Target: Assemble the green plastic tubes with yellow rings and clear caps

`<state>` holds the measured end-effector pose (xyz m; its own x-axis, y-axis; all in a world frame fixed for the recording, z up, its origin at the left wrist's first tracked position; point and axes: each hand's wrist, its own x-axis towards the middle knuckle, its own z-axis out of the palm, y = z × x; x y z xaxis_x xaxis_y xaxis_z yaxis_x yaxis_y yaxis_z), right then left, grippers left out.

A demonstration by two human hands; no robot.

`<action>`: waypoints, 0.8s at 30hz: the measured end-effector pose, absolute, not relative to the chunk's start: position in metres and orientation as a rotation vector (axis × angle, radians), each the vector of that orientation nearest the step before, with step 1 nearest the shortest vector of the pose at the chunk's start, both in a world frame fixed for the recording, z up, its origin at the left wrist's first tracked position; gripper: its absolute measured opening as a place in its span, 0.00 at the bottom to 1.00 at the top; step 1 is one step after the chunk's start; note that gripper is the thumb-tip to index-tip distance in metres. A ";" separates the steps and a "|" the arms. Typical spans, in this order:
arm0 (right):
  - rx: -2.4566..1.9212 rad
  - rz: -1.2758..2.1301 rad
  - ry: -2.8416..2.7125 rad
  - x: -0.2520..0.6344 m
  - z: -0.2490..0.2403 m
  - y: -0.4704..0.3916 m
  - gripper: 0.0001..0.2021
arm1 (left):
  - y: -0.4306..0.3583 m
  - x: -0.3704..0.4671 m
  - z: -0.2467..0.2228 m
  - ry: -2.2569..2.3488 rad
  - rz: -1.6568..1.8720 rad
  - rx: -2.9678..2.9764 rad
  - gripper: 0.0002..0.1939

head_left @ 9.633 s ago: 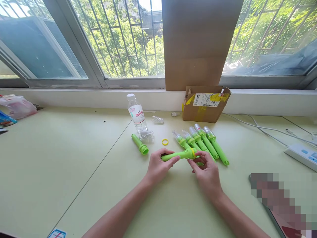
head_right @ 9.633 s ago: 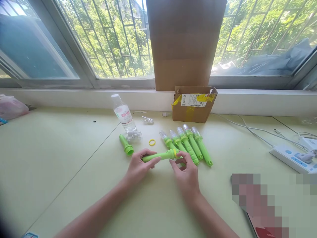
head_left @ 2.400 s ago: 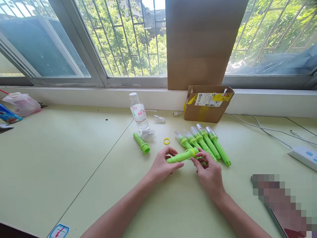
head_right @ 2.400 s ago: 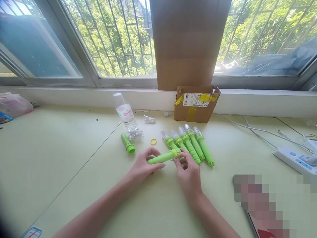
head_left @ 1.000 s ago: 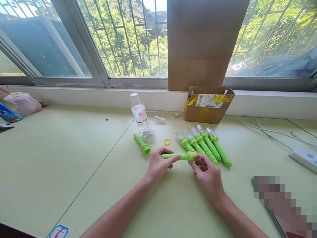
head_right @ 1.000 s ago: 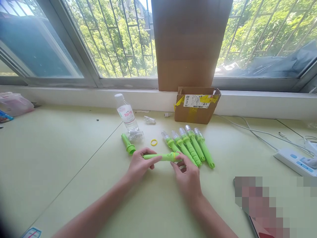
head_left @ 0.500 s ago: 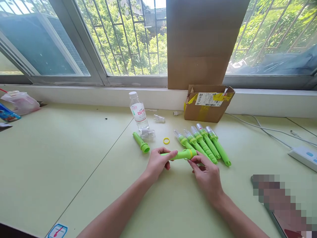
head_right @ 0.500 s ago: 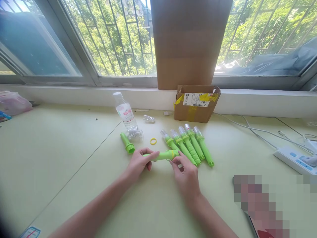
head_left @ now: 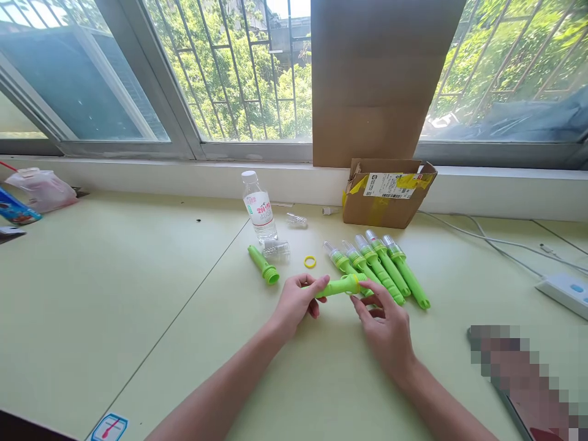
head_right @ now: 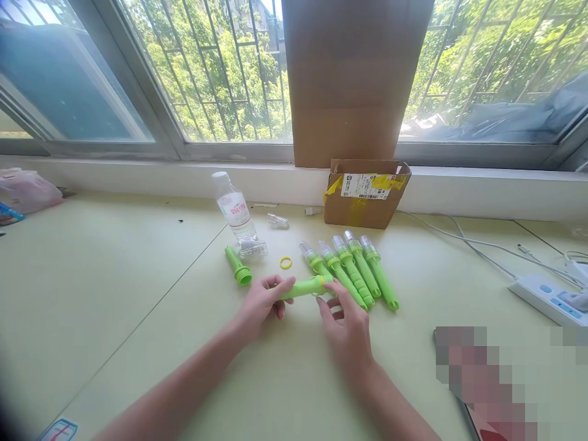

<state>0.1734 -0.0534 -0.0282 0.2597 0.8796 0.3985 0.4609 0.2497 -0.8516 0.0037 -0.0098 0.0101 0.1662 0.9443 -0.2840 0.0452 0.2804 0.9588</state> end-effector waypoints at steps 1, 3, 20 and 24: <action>-1.378 0.456 -1.363 0.174 -0.028 -0.053 0.11 | -0.010 0.004 0.010 1.212 0.867 1.106 0.22; -1.370 0.446 -1.342 0.176 -0.029 -0.053 0.11 | -0.012 0.005 0.010 1.189 0.872 1.163 0.21; -1.313 0.402 -1.370 0.176 -0.030 -0.054 0.14 | -0.019 0.006 0.004 1.277 0.859 1.950 0.16; -1.302 0.394 -1.399 0.175 -0.027 -0.055 0.22 | -0.023 0.009 0.003 1.305 0.744 2.117 0.10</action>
